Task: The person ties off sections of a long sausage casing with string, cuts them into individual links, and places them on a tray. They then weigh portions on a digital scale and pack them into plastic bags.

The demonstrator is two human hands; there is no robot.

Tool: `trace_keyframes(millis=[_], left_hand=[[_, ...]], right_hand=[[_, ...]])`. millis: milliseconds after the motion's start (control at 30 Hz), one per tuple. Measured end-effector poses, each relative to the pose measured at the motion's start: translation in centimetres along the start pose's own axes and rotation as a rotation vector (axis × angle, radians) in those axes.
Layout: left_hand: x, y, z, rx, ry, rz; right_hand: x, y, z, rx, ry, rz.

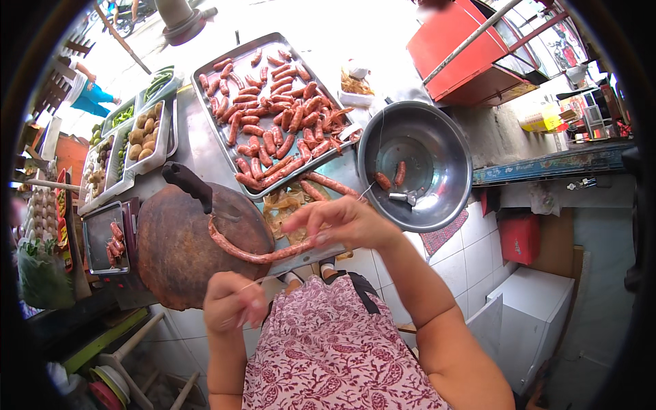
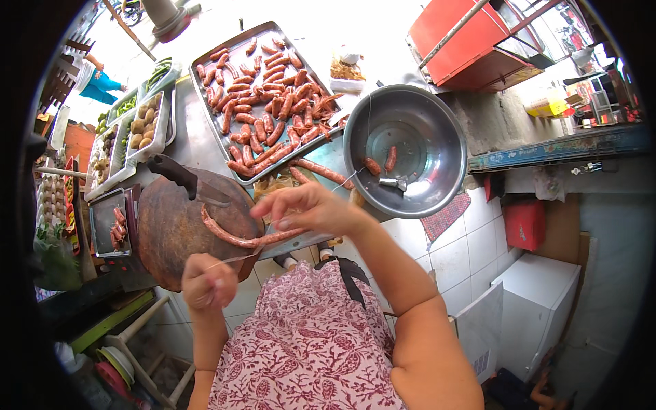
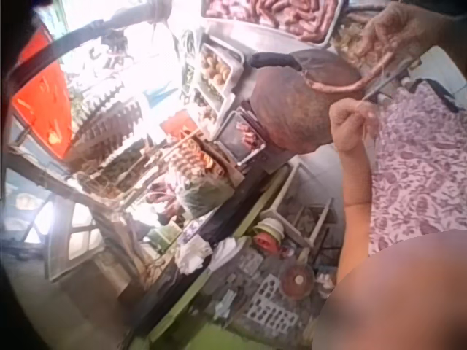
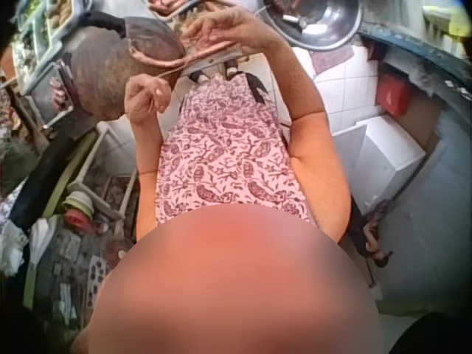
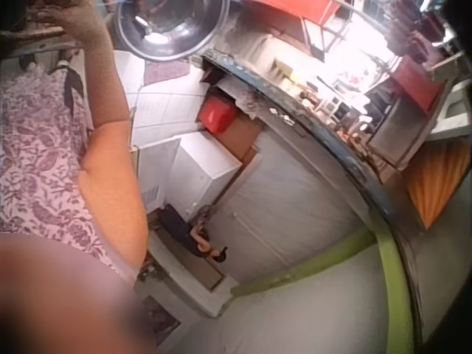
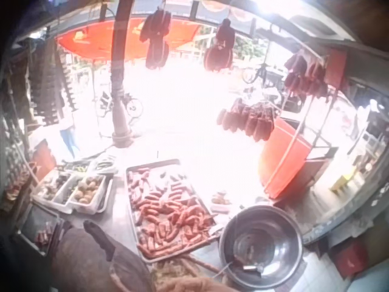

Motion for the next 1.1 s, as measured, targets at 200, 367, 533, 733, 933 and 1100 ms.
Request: trace_keyframes(millis=[200, 367, 533, 733, 933, 1100], left_hand=[[1.2, 8.9, 5.4, -0.323, -0.373, 0.547], [2.2, 9.5, 6.2, -0.340, -0.324, 0.639], [3.6, 2.8, 4.2, -0.129, -0.058, 0.496], [5.7, -4.1, -0.6, 0.235, 0.306, 0.331], [7.0, -9.1, -3.2, 0.225, 0.380, 0.221], [6.7, -9.0, -3.9, 0.018, 0.393, 0.266]], right_hand=[[-4.1, -9.2, -8.4, -0.210, -0.037, 0.199], [-1.6, -16.8, -6.6, -0.052, 0.022, -0.369], [4.3, -9.1, -3.5, -0.108, 0.060, -0.128], [1.3, -1.9, -2.5, -0.744, 0.400, 0.182], [-1.2, 4.4, 1.7, 0.216, 0.360, 0.192], [-2.2, 4.8, 0.9, 0.036, 0.430, 0.237]])
Point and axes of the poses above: each hand's wrist, its own x-axis towards the middle knuckle, its own z-axis out of the palm, y = z × x, the point moved 5 cm from there along x, towards the middle knuckle, and after that the axes turned 12 degrees about -y, right-handed, at the moved point
